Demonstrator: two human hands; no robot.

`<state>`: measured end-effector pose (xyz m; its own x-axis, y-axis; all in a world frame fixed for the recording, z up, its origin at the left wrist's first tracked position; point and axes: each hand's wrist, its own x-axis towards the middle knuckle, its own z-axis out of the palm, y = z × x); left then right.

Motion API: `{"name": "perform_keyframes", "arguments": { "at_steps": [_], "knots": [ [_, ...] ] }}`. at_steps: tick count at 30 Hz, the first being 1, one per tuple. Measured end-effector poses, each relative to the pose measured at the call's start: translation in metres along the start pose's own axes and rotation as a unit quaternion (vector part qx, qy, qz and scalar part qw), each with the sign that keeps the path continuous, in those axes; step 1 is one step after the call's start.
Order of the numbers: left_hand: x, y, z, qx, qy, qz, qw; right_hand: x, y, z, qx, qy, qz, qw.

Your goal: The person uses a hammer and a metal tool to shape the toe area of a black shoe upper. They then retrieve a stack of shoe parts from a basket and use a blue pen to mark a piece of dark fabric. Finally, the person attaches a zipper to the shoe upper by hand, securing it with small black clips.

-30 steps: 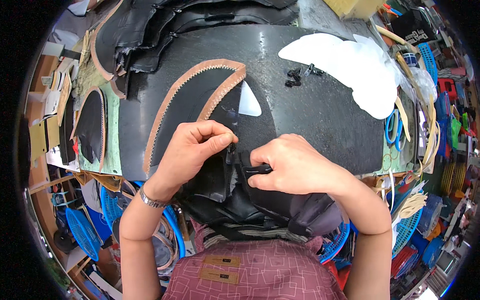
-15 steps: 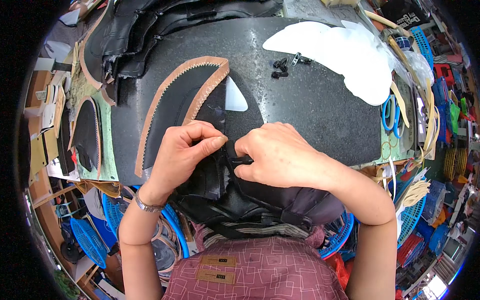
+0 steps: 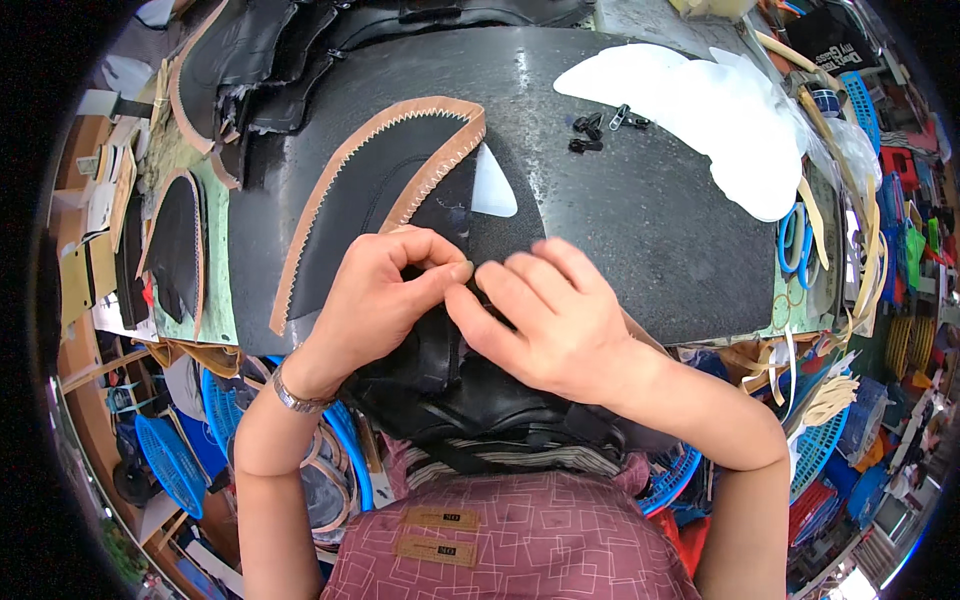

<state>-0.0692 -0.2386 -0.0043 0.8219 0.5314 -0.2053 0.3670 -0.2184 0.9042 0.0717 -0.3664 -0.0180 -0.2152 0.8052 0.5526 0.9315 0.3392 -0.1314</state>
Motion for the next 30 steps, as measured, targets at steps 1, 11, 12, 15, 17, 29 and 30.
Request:
{"name": "perform_keyframes", "arguments": {
  "at_steps": [1, 11, 12, 15, 17, 29, 30],
  "knots": [
    [0.0, -0.001, 0.0, -0.002, 0.001, 0.004, 1.0, -0.004, -0.001, 0.004, 0.0, 0.002, -0.006, 1.0],
    [-0.003, -0.005, 0.001, 0.023, -0.001, 0.017, 1.0, 0.004, 0.008, -0.002, 0.259, -0.147, 0.227, 0.927],
    [-0.003, -0.006, 0.0, 0.025, -0.005, 0.027, 0.999, 0.004, 0.007, -0.001, 0.26, -0.138, 0.233, 0.927],
    [-0.003, -0.005, -0.001, 0.022, -0.019, 0.035, 0.999, 0.004, 0.003, 0.0, 0.258, -0.111, 0.239, 0.93],
    [-0.003, -0.004, -0.002, 0.024, -0.025, 0.035, 0.999, 0.005, 0.003, 0.0, 0.254, -0.09, 0.223, 0.937],
    [-0.004, -0.006, 0.002, 0.012, -0.002, 0.045, 0.999, 0.007, 0.006, -0.007, 0.191, -0.152, 0.137, 0.96],
    [-0.004, -0.007, 0.003, 0.017, 0.004, 0.048, 0.999, 0.007, 0.006, -0.004, 0.14, -0.104, 0.078, 0.982]
  ]
}}
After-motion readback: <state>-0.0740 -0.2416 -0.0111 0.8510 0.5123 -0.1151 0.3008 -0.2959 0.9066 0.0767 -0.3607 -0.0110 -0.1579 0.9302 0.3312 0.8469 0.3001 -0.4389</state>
